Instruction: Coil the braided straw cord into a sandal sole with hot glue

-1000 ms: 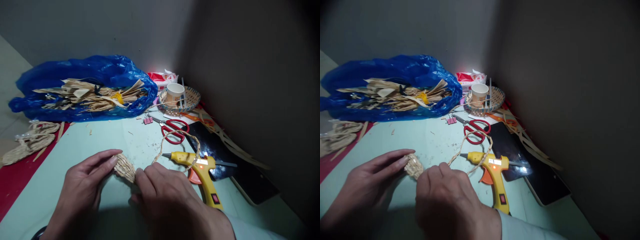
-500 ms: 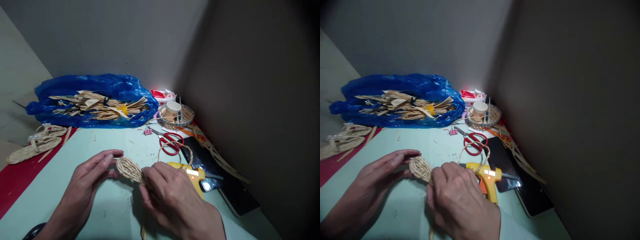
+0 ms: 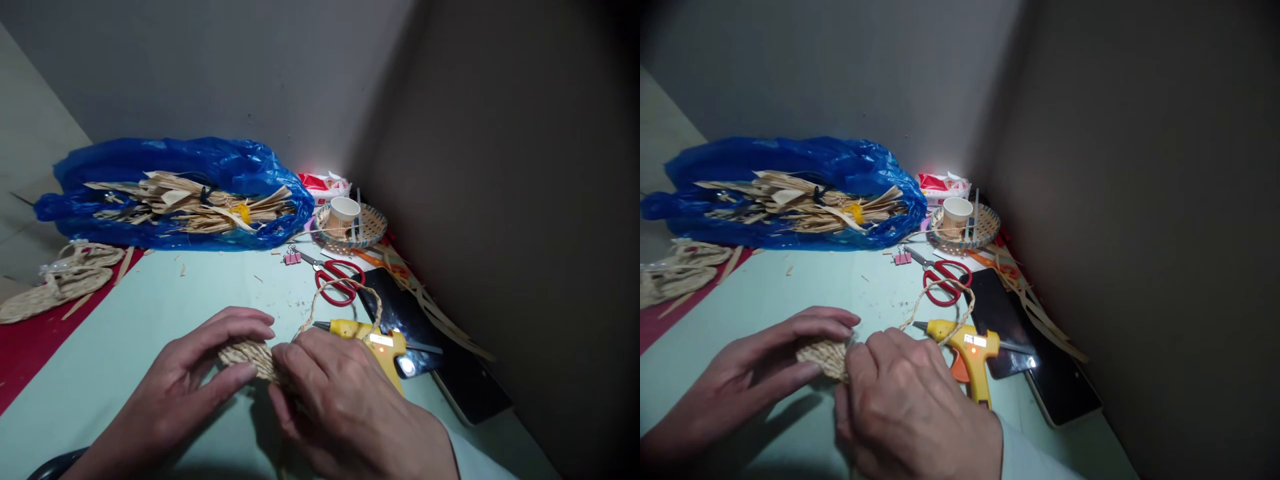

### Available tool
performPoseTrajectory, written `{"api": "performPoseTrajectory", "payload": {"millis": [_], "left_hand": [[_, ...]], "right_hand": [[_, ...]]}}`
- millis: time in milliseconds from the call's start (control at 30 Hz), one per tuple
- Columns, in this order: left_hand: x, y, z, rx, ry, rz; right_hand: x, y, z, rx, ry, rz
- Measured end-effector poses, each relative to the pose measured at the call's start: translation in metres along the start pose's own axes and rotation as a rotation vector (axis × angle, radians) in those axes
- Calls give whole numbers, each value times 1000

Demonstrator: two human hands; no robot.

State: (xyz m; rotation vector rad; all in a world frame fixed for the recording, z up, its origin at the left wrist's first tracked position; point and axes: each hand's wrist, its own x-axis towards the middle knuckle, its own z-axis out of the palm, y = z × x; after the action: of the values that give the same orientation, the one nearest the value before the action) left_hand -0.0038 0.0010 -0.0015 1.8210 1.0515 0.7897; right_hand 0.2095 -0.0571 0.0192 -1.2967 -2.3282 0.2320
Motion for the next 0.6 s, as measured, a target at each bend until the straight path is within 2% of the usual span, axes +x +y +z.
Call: {"api": "performPoseTrajectory", "payload": {"millis": [100, 267, 600], "left_hand": [[-3, 0, 3, 125, -17, 93], [-7, 1, 6, 251, 18, 55], [-2, -2, 11, 512, 74, 336]], "right_hand": [[0, -1, -1, 2, -24, 25], [1, -1, 1, 3, -41, 102], [1, -3, 4, 1, -164, 217]]}}
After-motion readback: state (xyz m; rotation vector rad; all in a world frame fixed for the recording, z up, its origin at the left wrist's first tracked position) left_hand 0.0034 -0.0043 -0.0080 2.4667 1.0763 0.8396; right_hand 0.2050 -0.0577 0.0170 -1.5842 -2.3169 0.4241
